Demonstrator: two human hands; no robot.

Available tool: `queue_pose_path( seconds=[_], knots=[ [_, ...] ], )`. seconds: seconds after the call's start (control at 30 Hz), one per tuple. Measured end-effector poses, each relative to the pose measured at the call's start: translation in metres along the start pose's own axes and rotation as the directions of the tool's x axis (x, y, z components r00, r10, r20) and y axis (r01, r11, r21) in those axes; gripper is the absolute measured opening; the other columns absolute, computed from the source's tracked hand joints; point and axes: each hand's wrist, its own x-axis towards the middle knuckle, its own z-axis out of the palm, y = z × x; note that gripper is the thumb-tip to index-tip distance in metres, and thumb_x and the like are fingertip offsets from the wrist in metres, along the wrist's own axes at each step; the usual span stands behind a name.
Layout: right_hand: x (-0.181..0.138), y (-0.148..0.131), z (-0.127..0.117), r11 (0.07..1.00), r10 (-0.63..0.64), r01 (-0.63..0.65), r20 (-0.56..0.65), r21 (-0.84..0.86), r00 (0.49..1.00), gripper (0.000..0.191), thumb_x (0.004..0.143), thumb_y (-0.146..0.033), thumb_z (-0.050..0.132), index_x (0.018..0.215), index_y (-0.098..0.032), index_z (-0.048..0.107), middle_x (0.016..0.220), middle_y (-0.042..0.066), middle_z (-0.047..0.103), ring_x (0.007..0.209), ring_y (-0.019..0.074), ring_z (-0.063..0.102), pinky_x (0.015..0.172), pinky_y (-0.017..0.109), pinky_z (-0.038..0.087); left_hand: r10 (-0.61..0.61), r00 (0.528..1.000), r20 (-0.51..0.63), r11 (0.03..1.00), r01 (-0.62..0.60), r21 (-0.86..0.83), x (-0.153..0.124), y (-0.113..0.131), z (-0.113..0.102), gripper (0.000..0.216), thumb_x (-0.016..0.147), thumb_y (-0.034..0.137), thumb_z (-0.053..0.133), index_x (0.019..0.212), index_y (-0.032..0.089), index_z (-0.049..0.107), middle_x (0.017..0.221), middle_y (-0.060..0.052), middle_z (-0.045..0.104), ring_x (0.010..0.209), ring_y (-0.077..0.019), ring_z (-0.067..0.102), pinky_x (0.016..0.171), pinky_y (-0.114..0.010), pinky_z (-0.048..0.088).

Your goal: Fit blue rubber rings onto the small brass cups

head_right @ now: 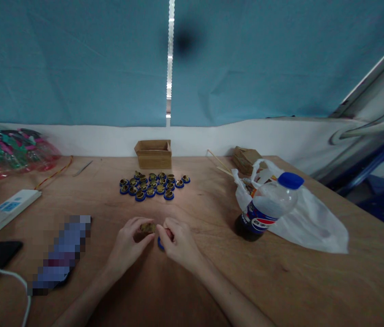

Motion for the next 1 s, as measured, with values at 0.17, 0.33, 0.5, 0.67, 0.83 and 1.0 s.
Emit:
queue_pose_path(
  seconds=[0.17, 0.33, 0.5, 0.67, 0.83, 1.0],
  knots=[
    [0.001, 0.002, 0.002, 0.994, 0.075, -0.079, 0.054, 0.082, 0.996, 0.039, 0.092, -0.034, 0.047, 0.058, -0.02, 0.035, 0.055, -0.004, 0.04, 0.051, 0.0104, 0.038, 0.05, 0.024, 0.026, 0.018, 0.999, 0.037, 0.996, -0.021, 0.092, 0.001, -0.004, 0.0, 0.026, 0.074, 0.01, 0.066, 0.098, 0.021, 0.065, 0.099, -0.005, 0.065, 0.096, -0.0234, 0.056, 0.086, -0.038, 0.048],
    [0.003, 0.005, 0.004, 0.917, 0.203, -0.23, 0.113, 0.327, 0.973, 0.042, 0.095, -0.043, 0.039, 0.059, -0.021, 0.038, 0.05, -0.005, 0.04, 0.047, 0.0105, 0.041, 0.048, 0.023, 0.031, 0.036, 0.998, 0.053, 0.992, -0.042, 0.115, -0.001, -0.002, 0.0, 0.021, 0.077, 0.009, 0.061, 0.094, 0.021, 0.064, 0.097, -0.005, 0.065, 0.095, -0.0238, 0.056, 0.086, -0.039, 0.047],
    [0.008, 0.01, 0.005, 0.773, 0.336, -0.389, 0.198, 0.5, 0.921, 0.039, 0.094, -0.048, 0.034, 0.067, -0.022, 0.044, 0.04, -0.008, 0.04, 0.033, 0.0098, 0.036, 0.039, 0.022, 0.027, 0.035, 0.999, 0.037, 0.993, -0.039, 0.107, -0.003, -0.005, 0.002, 0.028, 0.076, 0.008, 0.06, 0.102, 0.021, 0.061, 0.101, -0.006, 0.065, 0.098, -0.024, 0.055, 0.088, -0.039, 0.047],
    [0.011, 0.01, 0.004, 0.743, 0.386, -0.426, 0.189, 0.517, 0.903, 0.032, 0.091, -0.048, 0.039, 0.074, -0.021, 0.048, 0.04, -0.009, 0.041, 0.033, 0.0099, 0.038, 0.038, 0.021, 0.028, 0.004, 1.0, 0.012, 0.992, -0.006, 0.129, -0.003, -0.008, 0.003, 0.031, 0.077, 0.014, 0.061, 0.108, 0.019, 0.057, 0.105, -0.007, 0.063, 0.099, -0.0243, 0.055, 0.089, -0.04, 0.046],
    [0.011, 0.008, 0.003, 0.77, 0.372, -0.398, 0.156, 0.499, 0.915, 0.028, 0.086, -0.042, 0.049, 0.073, -0.018, 0.055, 0.05, -0.006, 0.045, 0.041, 0.0091, 0.043, 0.042, 0.021, 0.032, -0.046, 0.999, 0.007, 0.982, 0.044, 0.185, -0.003, -0.008, 0.002, 0.027, 0.076, 0.02, 0.063, 0.102, 0.017, 0.058, 0.097, -0.007, 0.061, 0.093, -0.0246, 0.054, 0.083, -0.04, 0.047],
    [0.012, 0.014, 0.004, 0.822, 0.352, -0.36, 0.104, 0.442, 0.93, 0.023, 0.084, -0.034, 0.052, 0.071, -0.017, 0.06, 0.058, -0.003, 0.05, 0.048, 0.0097, 0.045, 0.044, 0.02, 0.035, -0.045, 0.998, 0.043, 0.975, 0.035, 0.22, -0.003, -0.008, 0.0, 0.016, 0.079, 0.024, 0.062, 0.094, 0.019, 0.062, 0.093, -0.007, 0.062, 0.091, -0.0252, 0.055, 0.081, -0.04, 0.046]
  ],
)
